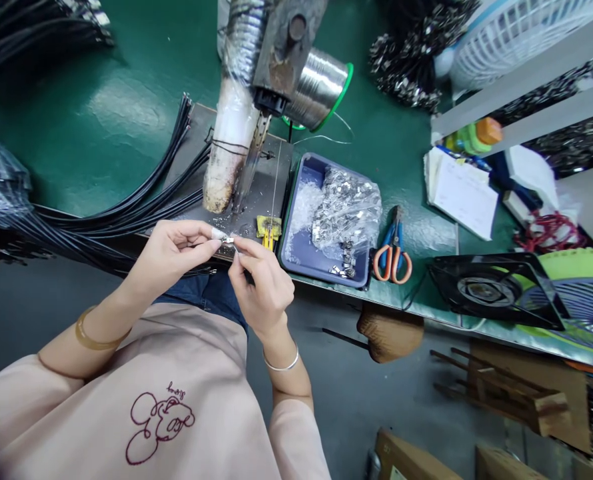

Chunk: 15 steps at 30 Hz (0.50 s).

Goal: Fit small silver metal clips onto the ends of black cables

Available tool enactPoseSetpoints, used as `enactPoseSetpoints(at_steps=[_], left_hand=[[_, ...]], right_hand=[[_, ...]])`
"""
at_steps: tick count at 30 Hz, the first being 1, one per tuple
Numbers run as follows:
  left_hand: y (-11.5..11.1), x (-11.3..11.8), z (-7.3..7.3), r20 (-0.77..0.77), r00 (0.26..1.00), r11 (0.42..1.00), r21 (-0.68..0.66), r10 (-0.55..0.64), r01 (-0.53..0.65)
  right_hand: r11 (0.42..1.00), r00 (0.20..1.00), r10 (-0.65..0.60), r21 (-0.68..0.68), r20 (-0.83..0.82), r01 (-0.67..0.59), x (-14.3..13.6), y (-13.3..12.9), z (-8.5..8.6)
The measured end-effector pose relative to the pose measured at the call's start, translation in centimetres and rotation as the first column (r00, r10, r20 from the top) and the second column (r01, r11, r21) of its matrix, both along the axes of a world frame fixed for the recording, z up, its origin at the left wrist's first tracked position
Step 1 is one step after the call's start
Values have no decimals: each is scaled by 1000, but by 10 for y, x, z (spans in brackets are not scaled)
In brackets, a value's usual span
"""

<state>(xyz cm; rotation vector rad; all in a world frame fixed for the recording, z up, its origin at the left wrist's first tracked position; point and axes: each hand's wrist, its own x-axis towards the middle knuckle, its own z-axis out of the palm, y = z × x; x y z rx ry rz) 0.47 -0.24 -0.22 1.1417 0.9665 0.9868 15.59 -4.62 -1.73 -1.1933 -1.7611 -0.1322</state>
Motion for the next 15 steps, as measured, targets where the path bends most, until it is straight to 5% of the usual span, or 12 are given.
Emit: enactPoseSetpoints(at_steps=[15], left_hand=[[10,7,7,-1,998,998,16,57,-57]], right_hand=[[999,999,-10,-46,-39,9,0,10,5]])
